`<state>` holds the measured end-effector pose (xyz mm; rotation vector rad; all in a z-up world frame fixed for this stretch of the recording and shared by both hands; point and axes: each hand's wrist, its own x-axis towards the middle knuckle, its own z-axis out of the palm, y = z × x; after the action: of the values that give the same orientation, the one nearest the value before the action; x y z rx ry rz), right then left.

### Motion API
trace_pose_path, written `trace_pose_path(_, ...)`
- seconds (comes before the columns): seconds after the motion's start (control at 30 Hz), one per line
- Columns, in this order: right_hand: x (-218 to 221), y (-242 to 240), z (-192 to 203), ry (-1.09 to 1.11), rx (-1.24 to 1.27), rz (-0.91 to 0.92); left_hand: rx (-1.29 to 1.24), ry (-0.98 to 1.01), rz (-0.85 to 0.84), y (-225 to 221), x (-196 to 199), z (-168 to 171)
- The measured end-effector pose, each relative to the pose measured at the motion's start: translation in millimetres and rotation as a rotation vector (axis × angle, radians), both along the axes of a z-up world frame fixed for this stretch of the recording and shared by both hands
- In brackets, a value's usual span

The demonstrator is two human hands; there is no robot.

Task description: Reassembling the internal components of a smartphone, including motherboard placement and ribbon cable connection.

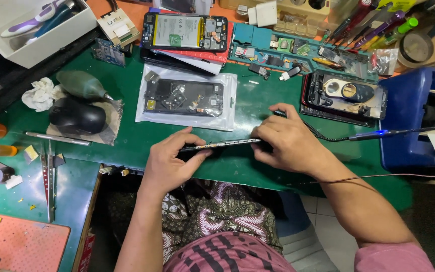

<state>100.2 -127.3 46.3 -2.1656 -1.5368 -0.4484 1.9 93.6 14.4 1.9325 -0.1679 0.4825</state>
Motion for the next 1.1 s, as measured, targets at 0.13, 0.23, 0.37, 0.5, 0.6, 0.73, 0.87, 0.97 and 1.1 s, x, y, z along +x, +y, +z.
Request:
trace_pose_path(0.13, -5.2, -2.7, 9.0, -0.068, -0.043, -0.021, 0.011, -0.022, -0.066, -1.0, -1.2, 12.2)
trace_pose_path(0.23, -17.2, -6.5, 5.6, -0.103, -0.087, -0.041, 0.045, -0.013, -0.143, 1.2, -12.1, 15.9)
trace_pose_path(0.37, -35.6, -10.6, -2.3, -0.084, -0.072, -0.115, 0.098, -0.044, -0.232, 5.6, -18.8, 14.0)
trace_pose_path(0.5, -54.8, -17.7, -3.8, -0.098, -0.081, -0.212, 0.170, -0.056, -0.290, 11.5, -17.0, 5.5)
trace_pose_path(0.6, -65.5, -22.7, 0.9, -0.114, -0.219, -0.320, 0.332, -0.069, -0.368, 15.4, -14.5, 5.1)
trace_pose_path(0.73, -71.9, -28.0, -10.3, -0.169, -0.192, -0.362, 0.419, -0.114, -0.367, 16.3, -14.8, 1.3)
trace_pose_path(0.87, -73.0, -23.4, -11.8, -0.158, -0.163, -0.347, 0.435, -0.135, -0.360, 16.4, -17.3, 0.3)
trace_pose_path(0.97, -73.7, -21.7, -12.0, -0.176, -0.129, -0.338, 0.419, -0.133, -0.350, 15.0, -18.1, 4.3)
trace_pose_path(1.1, -74.7, -21.1, -11.1, -0.179, -0.122, -0.343, 0.407, -0.141, -0.336, 12.4, -18.7, 4.1)
